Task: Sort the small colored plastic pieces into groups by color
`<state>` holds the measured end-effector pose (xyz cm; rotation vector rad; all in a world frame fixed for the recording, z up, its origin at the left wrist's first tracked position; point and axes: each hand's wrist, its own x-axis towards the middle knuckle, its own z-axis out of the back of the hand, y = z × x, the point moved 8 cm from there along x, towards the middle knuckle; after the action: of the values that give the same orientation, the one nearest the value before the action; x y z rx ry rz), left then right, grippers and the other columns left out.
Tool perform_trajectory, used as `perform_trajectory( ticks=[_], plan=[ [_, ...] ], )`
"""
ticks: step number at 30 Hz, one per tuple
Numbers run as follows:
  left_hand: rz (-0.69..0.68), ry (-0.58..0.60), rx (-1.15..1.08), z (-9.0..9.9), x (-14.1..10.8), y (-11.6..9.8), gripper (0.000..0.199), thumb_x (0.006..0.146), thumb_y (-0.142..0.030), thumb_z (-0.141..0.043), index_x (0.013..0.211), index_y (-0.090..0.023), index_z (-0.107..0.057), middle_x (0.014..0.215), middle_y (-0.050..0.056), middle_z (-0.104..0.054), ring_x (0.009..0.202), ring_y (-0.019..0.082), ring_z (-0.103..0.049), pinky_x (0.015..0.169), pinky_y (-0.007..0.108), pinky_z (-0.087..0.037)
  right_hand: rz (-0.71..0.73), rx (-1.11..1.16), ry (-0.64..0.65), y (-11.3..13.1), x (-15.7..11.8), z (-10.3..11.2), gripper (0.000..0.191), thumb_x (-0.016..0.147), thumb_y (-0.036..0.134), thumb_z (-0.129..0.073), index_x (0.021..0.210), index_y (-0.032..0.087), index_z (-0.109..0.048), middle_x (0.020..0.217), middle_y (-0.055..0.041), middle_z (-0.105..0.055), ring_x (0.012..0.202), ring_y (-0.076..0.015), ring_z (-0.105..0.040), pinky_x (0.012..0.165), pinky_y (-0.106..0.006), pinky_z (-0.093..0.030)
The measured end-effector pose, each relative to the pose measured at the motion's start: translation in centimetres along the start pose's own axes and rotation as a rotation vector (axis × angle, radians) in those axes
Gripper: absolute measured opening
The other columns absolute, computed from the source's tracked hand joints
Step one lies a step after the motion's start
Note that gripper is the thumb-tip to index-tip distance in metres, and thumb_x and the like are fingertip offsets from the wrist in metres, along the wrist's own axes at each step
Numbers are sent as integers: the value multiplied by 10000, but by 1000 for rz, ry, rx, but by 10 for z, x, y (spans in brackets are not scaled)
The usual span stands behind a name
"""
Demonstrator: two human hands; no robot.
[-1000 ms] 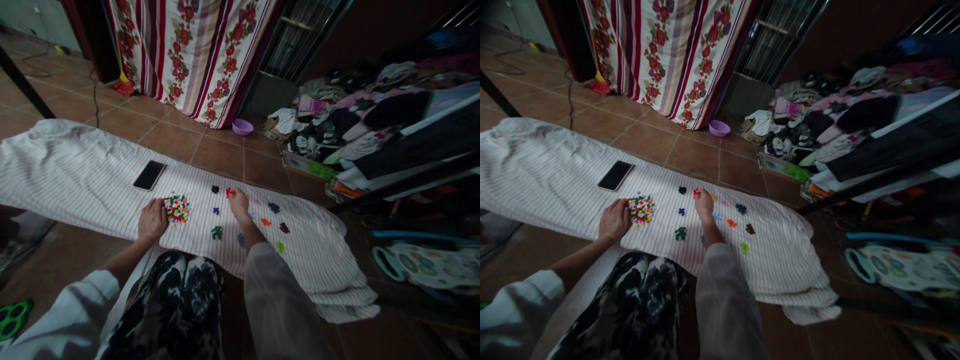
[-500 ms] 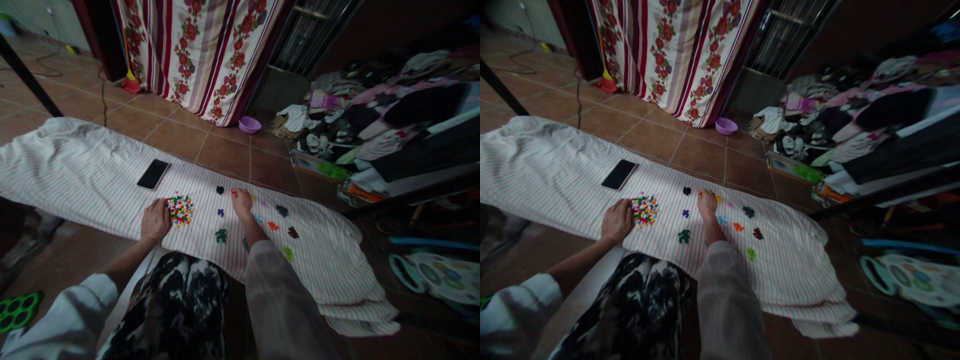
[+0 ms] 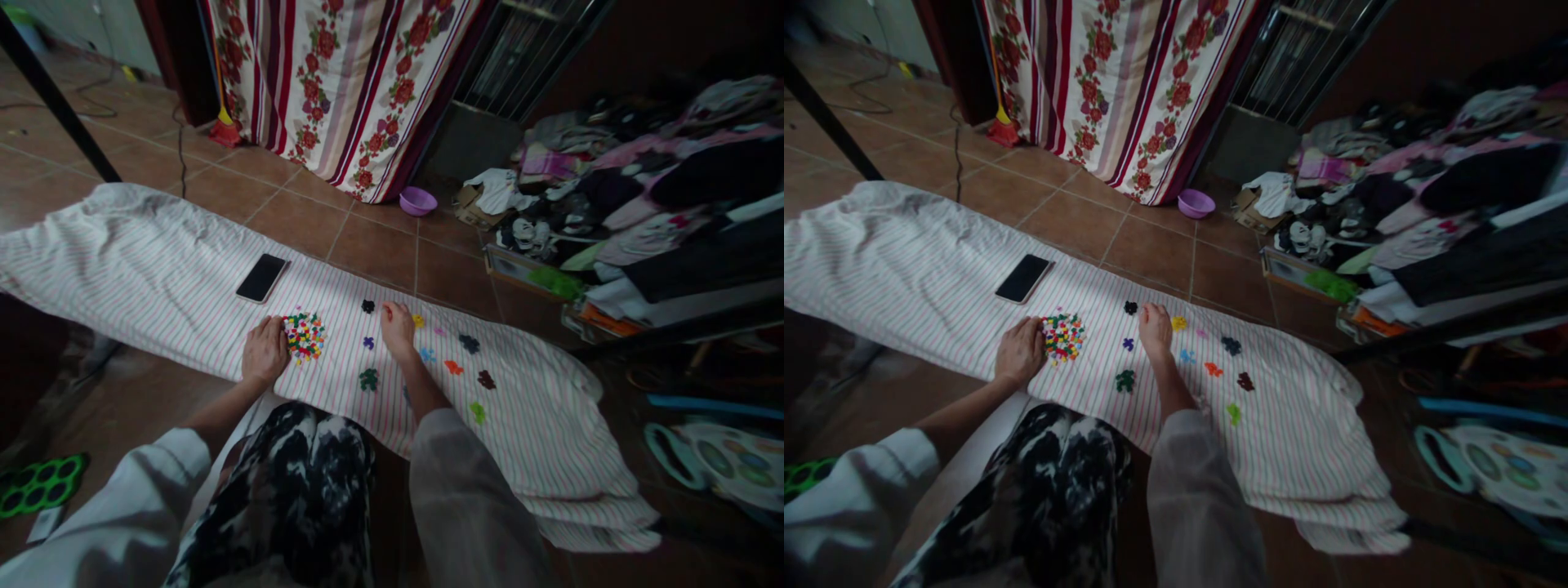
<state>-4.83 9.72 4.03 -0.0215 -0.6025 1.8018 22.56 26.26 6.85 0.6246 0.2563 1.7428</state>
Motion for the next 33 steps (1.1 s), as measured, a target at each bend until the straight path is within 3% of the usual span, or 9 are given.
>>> perform_trajectory(
  ticks=[6, 10, 15, 25, 33],
  plan=[
    [1, 7, -21, 1, 0, 1, 405, 966, -284, -316, 1256, -116, -542, 1254, 196, -645, 1323, 314, -496, 1074, 472, -388, 133, 282, 189, 63, -51, -35, 232, 863, 183, -514, 975, 219, -714, 936, -34, -655, 809, -157, -627, 833, -296, -515],
    [-1, -7, -31, 4, 0, -1, 387, 958, -269, -329, 1247, -136, -548, 1248, 187, -650, 1310, 310, -508, 1055, 470, -400, 176, 352, 291, 87, -87, -58, 147, 852, 185, -574, 930, 215, -695, 892, -22, -648, 806, -152, -634, 799, -283, -527],
    [4, -21, -47, 5, -1, 0, 390, 956, -258, -323, 1245, -130, -551, 1248, 185, -654, 1318, 311, -504, 1050, 462, -396, 180, 287, 330, 96, -111, -71, 135, 850, 158, -600, 930, 224, -687, 880, -15, -644, 792, -156, -621, 770, -277, -514],
    [-3, -21, -66, 4, -2, 0, 410, 965, -264, -312, 1256, -108, -553, 1250, 198, -652, 1322, 323, -498, 1051, 467, -385, 248, 18, 331, 117, -127, -73, 122, 952, 217, -561, 983, 243, -675, 927, -39, -628, 892, -182, -592, 828, -267, -478],
    [-15, -19, -95, 10, -2, -3, 393, 958, -252, -323, 1233, -111, -565, 1239, 207, -645, 1278, 330, -528, 1002, 472, -401, 225, 108, 248, 116, -135, -65, 266, 954, 218, -515, 1173, 238, -665, 1045, -60, -630, 958, -177, -605, 872, -267, -493]
  ],
)
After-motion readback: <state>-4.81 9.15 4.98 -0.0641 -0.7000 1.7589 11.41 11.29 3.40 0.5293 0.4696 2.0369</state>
